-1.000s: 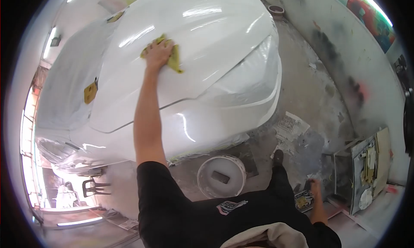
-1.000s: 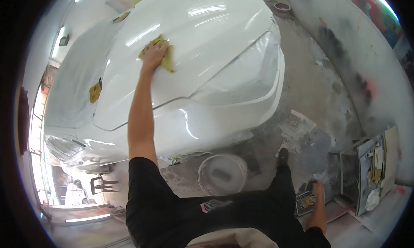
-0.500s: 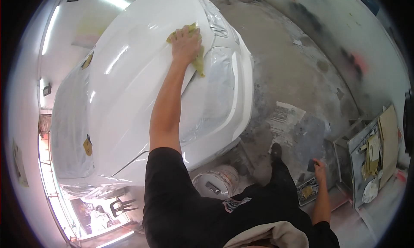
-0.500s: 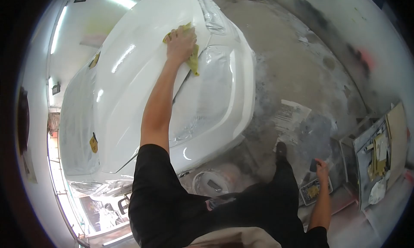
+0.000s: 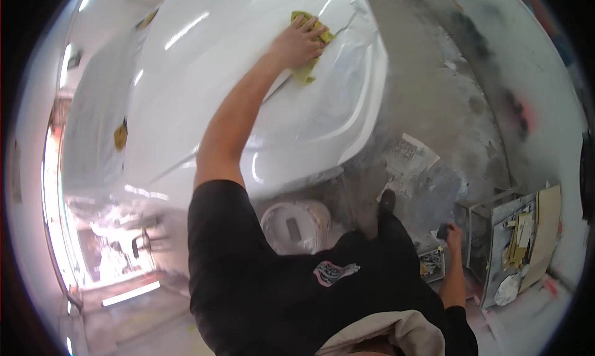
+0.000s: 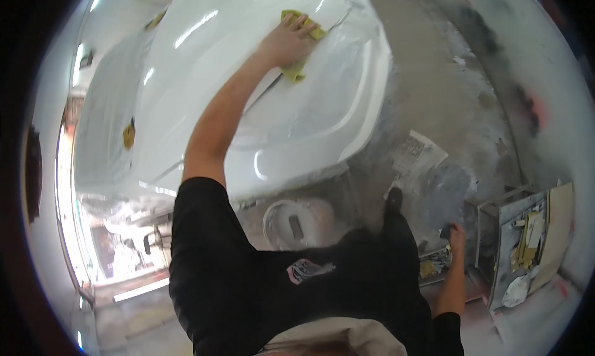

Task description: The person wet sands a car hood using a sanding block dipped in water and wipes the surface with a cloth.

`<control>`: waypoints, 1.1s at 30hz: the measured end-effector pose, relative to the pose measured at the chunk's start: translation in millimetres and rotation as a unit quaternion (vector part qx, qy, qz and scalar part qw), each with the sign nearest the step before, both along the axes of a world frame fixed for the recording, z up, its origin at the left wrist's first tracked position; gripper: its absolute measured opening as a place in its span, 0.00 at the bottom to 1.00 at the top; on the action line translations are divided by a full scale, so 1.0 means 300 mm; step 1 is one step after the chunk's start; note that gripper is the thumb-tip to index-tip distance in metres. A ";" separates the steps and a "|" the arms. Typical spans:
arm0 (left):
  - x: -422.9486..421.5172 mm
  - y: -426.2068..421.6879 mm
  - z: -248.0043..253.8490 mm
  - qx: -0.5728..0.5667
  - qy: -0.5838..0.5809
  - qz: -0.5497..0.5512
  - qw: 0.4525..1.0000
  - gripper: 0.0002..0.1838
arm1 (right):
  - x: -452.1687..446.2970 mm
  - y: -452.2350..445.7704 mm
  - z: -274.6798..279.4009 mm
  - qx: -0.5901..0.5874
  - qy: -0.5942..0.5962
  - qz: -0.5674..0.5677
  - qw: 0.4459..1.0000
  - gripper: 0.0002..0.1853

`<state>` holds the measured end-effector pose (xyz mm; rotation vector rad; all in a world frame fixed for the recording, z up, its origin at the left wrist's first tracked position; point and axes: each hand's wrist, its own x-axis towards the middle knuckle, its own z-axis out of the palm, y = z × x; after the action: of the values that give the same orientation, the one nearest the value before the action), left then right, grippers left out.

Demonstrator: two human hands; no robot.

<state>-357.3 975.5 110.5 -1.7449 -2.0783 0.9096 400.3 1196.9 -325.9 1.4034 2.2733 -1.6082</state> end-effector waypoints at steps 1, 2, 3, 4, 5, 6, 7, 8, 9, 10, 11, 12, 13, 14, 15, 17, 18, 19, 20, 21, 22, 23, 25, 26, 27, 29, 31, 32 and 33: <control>0.026 -0.103 0.005 0.012 -0.005 -0.014 1.000 0.23 | -0.045 -0.010 0.045 0.016 0.015 0.015 1.000 0.22; 0.052 -0.192 0.027 0.028 -0.005 -0.030 0.999 0.23 | -0.066 -0.012 0.039 0.004 0.020 0.023 1.000 0.21; 0.108 -0.277 0.069 0.028 -0.009 -0.018 0.999 0.22 | -0.092 -0.019 -0.003 -0.006 0.030 0.026 0.999 0.21; 0.151 -0.369 0.086 0.042 -0.014 -0.003 0.999 0.21 | -0.126 -0.031 -0.011 -0.014 0.040 0.026 0.999 0.21; 0.195 -0.460 0.109 0.057 -0.020 0.010 0.998 0.20 | -0.148 -0.049 -0.017 -0.020 0.039 0.036 0.998 0.21; 0.232 -0.546 0.128 0.073 -0.025 0.019 0.997 0.18 | -0.178 -0.089 -0.004 -0.025 0.038 0.043 0.998 0.21; 0.261 -0.636 0.136 0.093 -0.031 0.039 0.994 0.18 | -0.196 -0.119 0.010 -0.030 0.038 0.049 0.998 0.21; 0.283 -0.731 0.130 0.113 -0.036 0.056 0.991 0.17 | -0.199 -0.141 -0.012 -0.016 0.037 0.064 0.997 0.21; 0.309 -0.822 0.122 0.134 -0.042 0.074 0.987 0.16 | -0.198 -0.172 -0.061 -0.002 0.036 0.079 0.996 0.21; 0.343 -0.902 0.115 0.156 -0.039 0.093 0.983 0.16 | -0.193 -0.191 -0.080 0.011 0.034 0.095 0.995 0.21; 0.375 -0.976 0.110 0.179 -0.036 0.112 0.977 0.16 | -0.193 -0.209 -0.068 0.013 0.023 0.105 0.994 0.21; 0.400 -1.046 0.100 0.201 -0.033 0.130 0.970 0.17 | -0.196 -0.240 -0.054 0.015 0.012 0.114 0.993 0.21; 0.417 -1.114 0.080 0.220 -0.022 0.133 0.966 0.17 | -0.187 -0.257 -0.051 0.017 0.000 0.123 0.992 0.21; 0.432 -1.176 0.057 0.240 -0.011 0.136 0.961 0.18 | -0.178 -0.268 -0.048 0.013 0.006 0.132 0.991 0.21; 0.448 -1.235 0.030 0.261 -0.001 0.139 0.955 0.19 | -0.159 -0.271 -0.075 0.009 0.013 0.140 0.990 0.21; 0.487 -1.350 -0.027 0.341 -0.024 0.157 0.927 0.21 | -0.137 -0.262 -0.054 0.011 0.014 0.148 0.989 0.22; 0.520 -1.392 -0.045 0.379 -0.034 0.165 0.910 0.22 | -0.146 -0.266 -0.016 0.015 0.010 0.148 0.989 0.22; 0.591 -1.414 -0.059 0.431 -0.060 0.186 0.881 0.23 | -0.153 -0.272 0.006 0.016 0.006 0.149 0.989 0.22; 0.680 -1.439 -0.074 0.481 -0.086 0.205 0.848 0.24 | -0.147 -0.269 0.007 0.011 0.011 0.145 0.989 0.23; 0.752 -1.486 -0.141 0.522 -0.123 0.236 0.810 0.25 | -0.141 -0.257 0.001 0.008 0.018 0.140 0.990 0.23; 0.827 -1.530 -0.214 0.560 -0.160 0.263 0.769 0.25 | -0.142 -0.251 -0.001 0.005 0.027 0.135 0.991 0.24; 0.929 -1.539 -0.246 0.581 -0.206 0.305 0.726 0.24 | -0.148 -0.251 0.013 0.018 0.014 0.149 0.989 0.25; 1.061 -1.655 -0.492 0.575 -0.272 0.355 0.686 0.19 | -0.155 -0.247 0.063 0.046 -0.014 0.177 0.983 0.26; 1.155 -1.661 -0.559 0.552 -0.331 0.477 0.598 0.18 | -0.147 -0.238 0.065 0.088 0.000 0.195 0.977 0.26; 1.226 -1.695 -0.681 0.555 -0.343 0.479 0.587 0.18 | -0.143 -0.232 0.059 0.130 0.014 0.213 0.968 0.27; 1.351 -1.740 -0.963 0.570 -0.373 0.504 0.531 0.17 | -0.186 -0.242 0.132 0.170 0.025 0.227 0.958 0.27; 1.448 -1.757 -1.113 0.450 -0.436 0.599 0.498 0.21 | -0.208 -0.301 0.332 0.169 0.014 0.223 0.960 0.26; 1.475 -1.743 -1.153 0.374 -0.466 0.632 0.493 0.24 | -0.214 -0.311 0.377 0.183 0.005 0.235 0.955 0.26; 1.493 -1.732 -1.184 0.345 -0.462 0.642 0.505 0.25 | -0.206 -0.313 0.411 0.198 -0.006 0.246 0.949 0.26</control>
<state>90.6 455.9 -244.7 0.2255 -3.4960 -1.0569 338.5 1103.2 -202.7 0.7684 2.7487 -1.0333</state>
